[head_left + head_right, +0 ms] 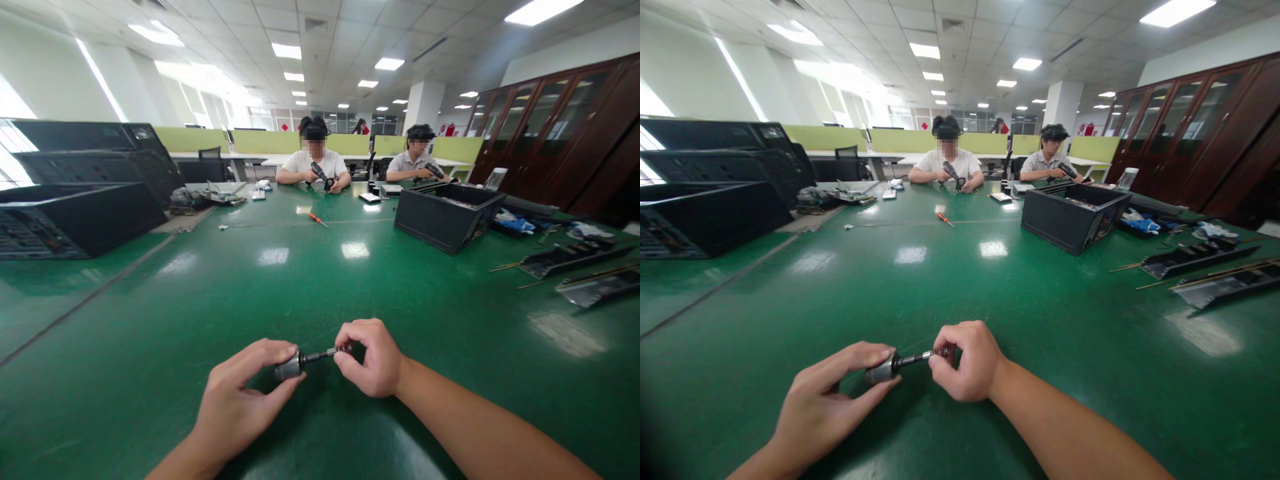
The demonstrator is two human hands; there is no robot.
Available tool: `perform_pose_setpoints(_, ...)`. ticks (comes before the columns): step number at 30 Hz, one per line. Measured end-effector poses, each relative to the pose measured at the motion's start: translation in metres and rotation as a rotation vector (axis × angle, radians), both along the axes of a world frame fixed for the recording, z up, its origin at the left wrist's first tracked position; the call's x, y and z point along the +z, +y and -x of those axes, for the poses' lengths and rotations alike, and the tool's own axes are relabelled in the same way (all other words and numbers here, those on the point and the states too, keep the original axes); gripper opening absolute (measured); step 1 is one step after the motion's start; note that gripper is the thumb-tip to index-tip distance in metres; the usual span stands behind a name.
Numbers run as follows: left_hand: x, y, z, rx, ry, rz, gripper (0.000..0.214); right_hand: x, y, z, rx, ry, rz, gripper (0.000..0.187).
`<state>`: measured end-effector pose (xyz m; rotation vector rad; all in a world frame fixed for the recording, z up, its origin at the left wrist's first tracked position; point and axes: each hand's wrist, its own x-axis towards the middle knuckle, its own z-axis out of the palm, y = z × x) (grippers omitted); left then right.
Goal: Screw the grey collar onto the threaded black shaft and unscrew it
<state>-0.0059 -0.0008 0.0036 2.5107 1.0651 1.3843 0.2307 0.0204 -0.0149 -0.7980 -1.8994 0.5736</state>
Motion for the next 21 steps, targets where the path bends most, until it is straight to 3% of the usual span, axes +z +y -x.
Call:
perform_pose_setpoints(6,-0.001,0.0,0.003,0.051,-0.001,0.051,0.019,0.002,-0.003,-0.001,0.009,0.117,0.005,0.008)
perform_pose_setpoints(12,-0.001,0.007,0.006,0.261,-0.114,0.332,0.034,-0.004,0.006,-0.002,0.019,0.594,0.335,0.034)
perform_pose_setpoints(17,0.014,0.013,0.004,0.295,-0.538,0.781,0.067,-0.008,0.021,0.0,-0.045,0.816,0.49,0.049)
perform_pose_setpoints(19,0.023,0.011,0.013,0.3,-0.619,0.836,0.064,-0.01,0.025,0.001,-0.02,0.855,0.531,0.051)
perform_pose_setpoints(21,0.032,0.003,0.031,0.362,-0.597,0.77,0.058,-0.011,0.027,0.001,-0.005,0.86,0.548,0.051)
